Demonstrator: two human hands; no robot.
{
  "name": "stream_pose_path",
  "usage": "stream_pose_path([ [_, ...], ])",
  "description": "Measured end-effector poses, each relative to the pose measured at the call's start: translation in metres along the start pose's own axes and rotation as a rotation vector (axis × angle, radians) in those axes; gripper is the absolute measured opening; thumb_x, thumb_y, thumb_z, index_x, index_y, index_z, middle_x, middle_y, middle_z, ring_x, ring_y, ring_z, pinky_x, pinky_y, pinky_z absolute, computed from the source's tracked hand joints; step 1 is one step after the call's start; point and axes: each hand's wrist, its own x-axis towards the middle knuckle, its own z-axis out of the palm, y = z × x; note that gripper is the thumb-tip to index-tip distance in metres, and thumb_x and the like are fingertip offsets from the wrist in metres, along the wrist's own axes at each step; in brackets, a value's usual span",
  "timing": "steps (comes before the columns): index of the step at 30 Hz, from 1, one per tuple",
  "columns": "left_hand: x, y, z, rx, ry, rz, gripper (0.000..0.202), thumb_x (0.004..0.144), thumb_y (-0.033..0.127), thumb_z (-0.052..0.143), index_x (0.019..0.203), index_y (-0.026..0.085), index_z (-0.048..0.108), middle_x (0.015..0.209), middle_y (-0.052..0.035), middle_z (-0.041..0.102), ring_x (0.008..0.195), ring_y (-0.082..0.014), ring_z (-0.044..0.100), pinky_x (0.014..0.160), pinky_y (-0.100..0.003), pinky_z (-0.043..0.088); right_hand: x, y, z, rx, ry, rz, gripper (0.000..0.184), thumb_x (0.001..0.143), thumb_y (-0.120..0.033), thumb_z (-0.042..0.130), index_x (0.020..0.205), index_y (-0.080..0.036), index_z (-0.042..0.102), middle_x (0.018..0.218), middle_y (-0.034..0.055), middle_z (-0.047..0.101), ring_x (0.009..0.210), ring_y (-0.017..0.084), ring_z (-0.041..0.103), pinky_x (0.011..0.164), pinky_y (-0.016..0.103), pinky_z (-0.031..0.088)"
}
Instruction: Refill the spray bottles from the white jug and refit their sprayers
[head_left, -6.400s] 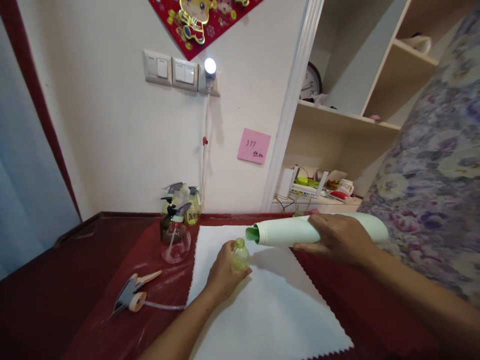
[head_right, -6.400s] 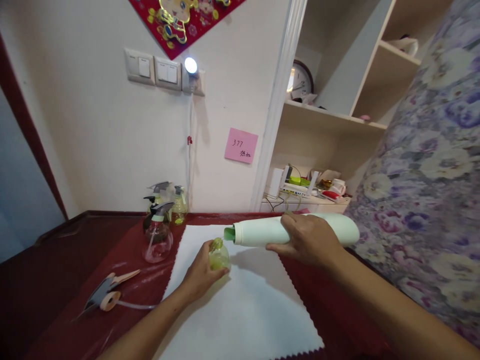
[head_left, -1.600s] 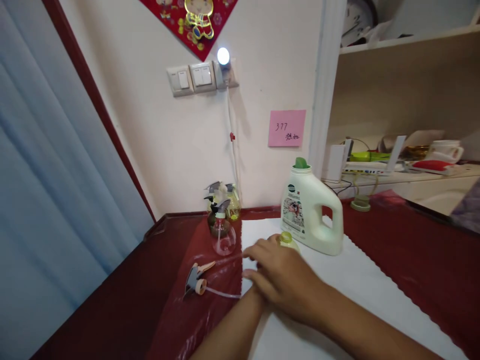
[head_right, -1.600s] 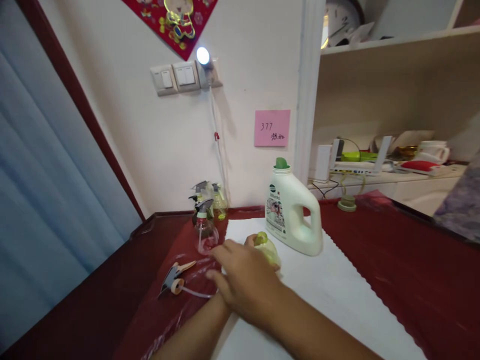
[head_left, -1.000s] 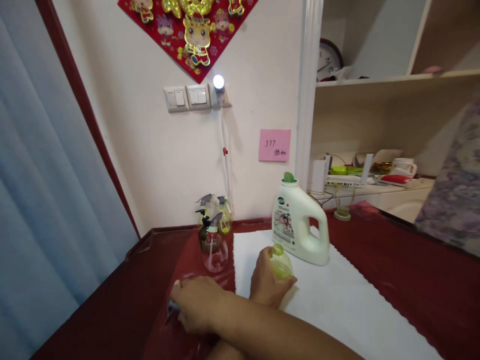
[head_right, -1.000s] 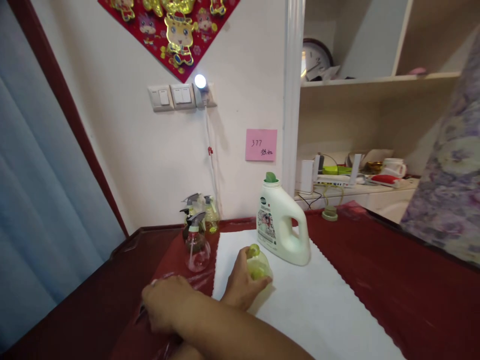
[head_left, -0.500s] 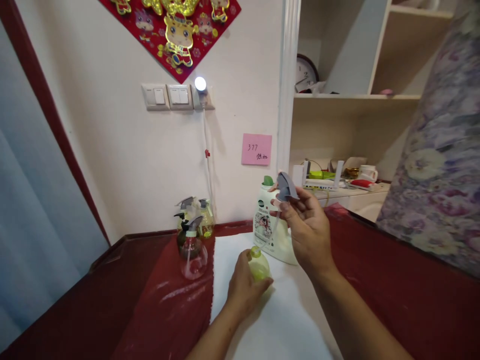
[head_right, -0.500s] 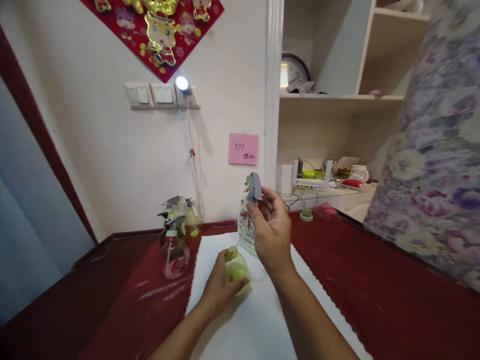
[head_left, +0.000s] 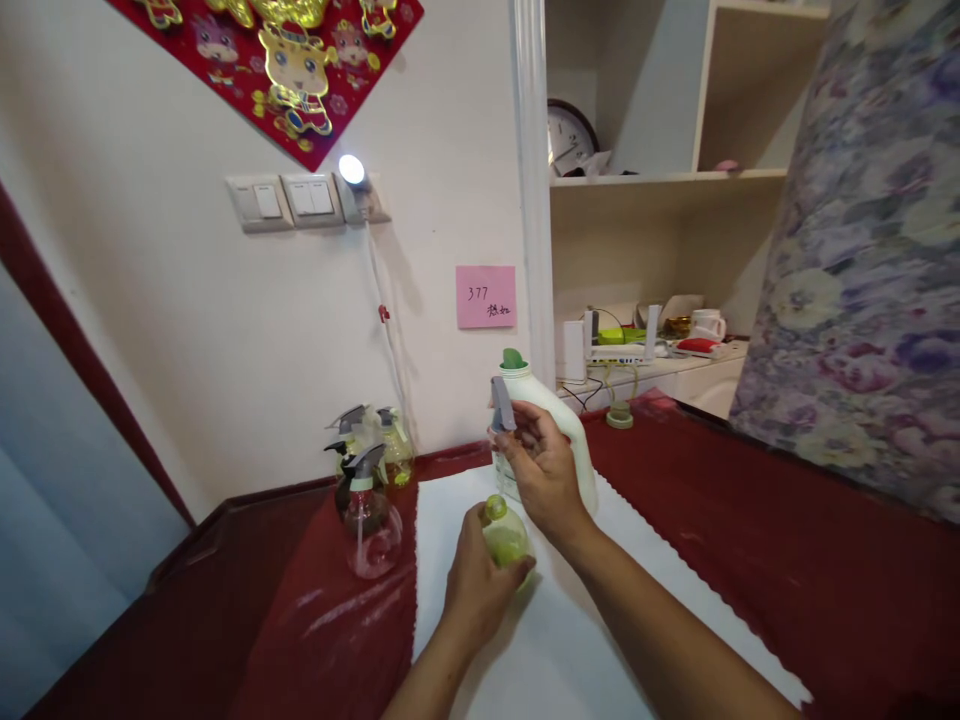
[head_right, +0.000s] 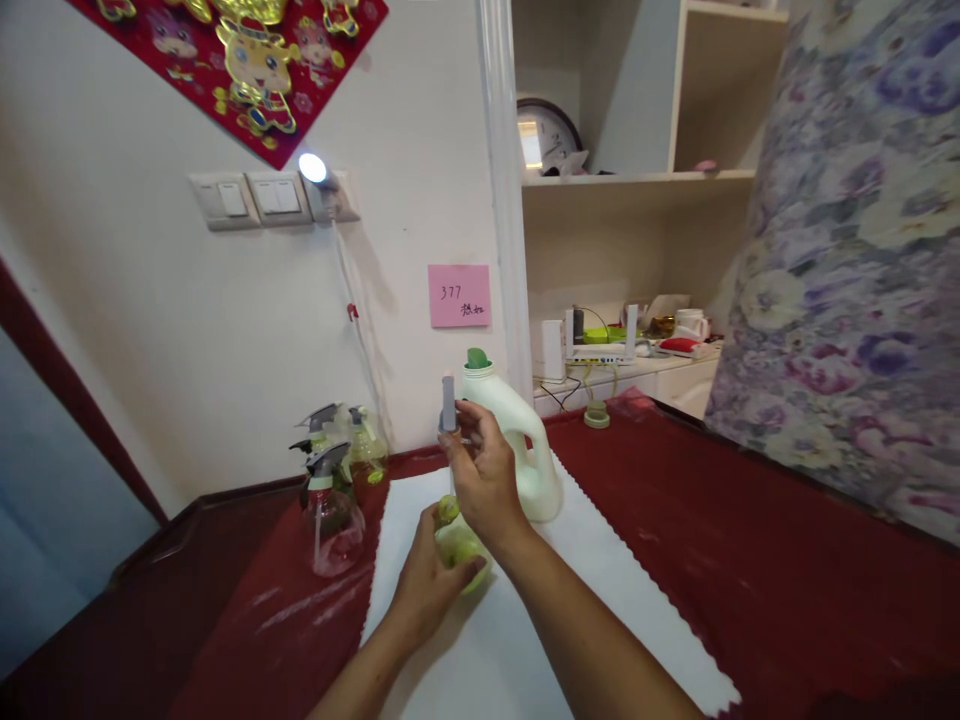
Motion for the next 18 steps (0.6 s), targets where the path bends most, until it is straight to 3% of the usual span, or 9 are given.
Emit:
stream_pose_path([
  [5,-0.002,0.006,0.0,-0.012,0.005,-0.012,0.072,0.068,0.028,0.082,0.132,0.025,0.05,0.135,-0.0115,0.065,0.122,-0.0334,0.063,0.104,-0.044,0.05,-0.02,0.025,-0.006,-0.009,-0.092,0.104,0.041,0.08,-0.036,0.079,0.117,-0.026,0.064,0.108,0.0051,0.076,0.097,0.021,0.074,0.092,0.04,0.06],
  [10,-0.002,0.011,0.001,0.001,0.009,-0.028,0.073,0.067,0.027,0.084,0.132,0.024,0.051,0.135,-0.0127,0.064,0.127,-0.0335,0.06,0.105,-0.042,0.048,-0.036,0.043,-0.02,-0.024,-0.086,0.187,0.034,0.079,-0.036,0.079,0.108,-0.025,0.066,0.105,0.0048,0.077,0.098,0.022,0.074,0.092,0.04,0.059],
  [18,-0.002,0.006,0.002,-0.018,0.016,-0.013,0.069,0.069,0.027,0.084,0.13,0.024,0.052,0.134,-0.0128,0.065,0.126,-0.0343,0.061,0.106,-0.044,0.048,-0.042,0.043,-0.029,-0.042,-0.1,0.234,0.034,0.08,-0.039,0.078,0.107,-0.024,0.065,0.101,0.0045,0.078,0.097,0.023,0.075,0.092,0.04,0.059],
])
